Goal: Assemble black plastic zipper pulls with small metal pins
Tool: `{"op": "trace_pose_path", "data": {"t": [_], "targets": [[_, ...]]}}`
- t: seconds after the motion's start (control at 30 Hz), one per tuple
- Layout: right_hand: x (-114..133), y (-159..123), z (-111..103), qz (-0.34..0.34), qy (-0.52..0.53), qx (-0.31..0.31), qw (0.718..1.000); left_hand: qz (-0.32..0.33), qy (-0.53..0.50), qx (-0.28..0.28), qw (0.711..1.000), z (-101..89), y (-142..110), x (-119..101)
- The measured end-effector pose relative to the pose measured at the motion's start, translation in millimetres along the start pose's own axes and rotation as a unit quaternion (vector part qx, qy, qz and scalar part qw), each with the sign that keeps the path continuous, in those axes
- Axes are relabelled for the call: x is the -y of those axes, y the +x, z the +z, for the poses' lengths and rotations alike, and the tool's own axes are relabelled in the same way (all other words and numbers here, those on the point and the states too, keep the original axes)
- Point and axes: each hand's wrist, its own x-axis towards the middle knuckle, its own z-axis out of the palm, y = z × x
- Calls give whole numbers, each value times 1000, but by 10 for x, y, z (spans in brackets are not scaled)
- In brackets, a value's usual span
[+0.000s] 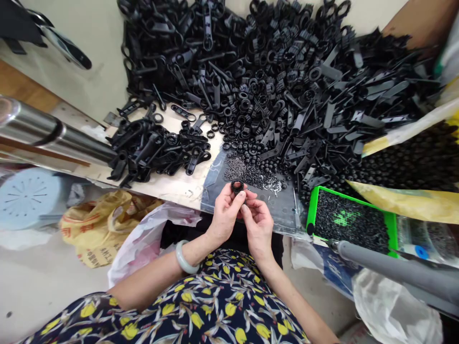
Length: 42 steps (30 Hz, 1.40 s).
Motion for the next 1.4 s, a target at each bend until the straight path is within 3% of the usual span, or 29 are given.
{"op": "trace_pose_path", "data": {"t": [0.2, 0.43, 0.53, 0.6, 0.67, 0.77, 0.83, 0.93, 1.07, 1.23, 1.4], "targets": [[28, 40, -81, -26, -18, 15, 999, -49, 39, 80, 995, -141, 41, -82], [39, -40, -49, -32, -23, 36, 999, -27, 59, 58, 996, -245, -43, -139], [103, -20, -146, -86, -130, 58, 986, -1, 85, 68, 994, -250, -43, -167], [189, 51, -240, -145, -223, 18, 964, 15, 99, 64, 993, -249, -37, -199], [276, 142, -297, -164, -248, -9, 955, 9, 114, 76, 991, -246, -37, -226], [349, 254, -257, -52, -117, 103, 986, -26, 145, 130, 981, -244, -52, -242], [352, 291, -191, 47, -2, 173, 984, -34, 178, 153, 971, -256, -59, -260], [318, 309, -147, 115, 86, 187, 972, -43, 232, 201, 951, -297, -46, -339], [253, 317, -199, 113, 96, 219, 964, -60, 254, 265, 928, -339, -25, -444], [216, 314, -196, 85, 98, 207, 970, 1, 323, 203, 924, -330, -58, -322], [234, 279, -163, 57, 40, 184, 981, 16, 298, 179, 937, -326, -105, -183]]}}
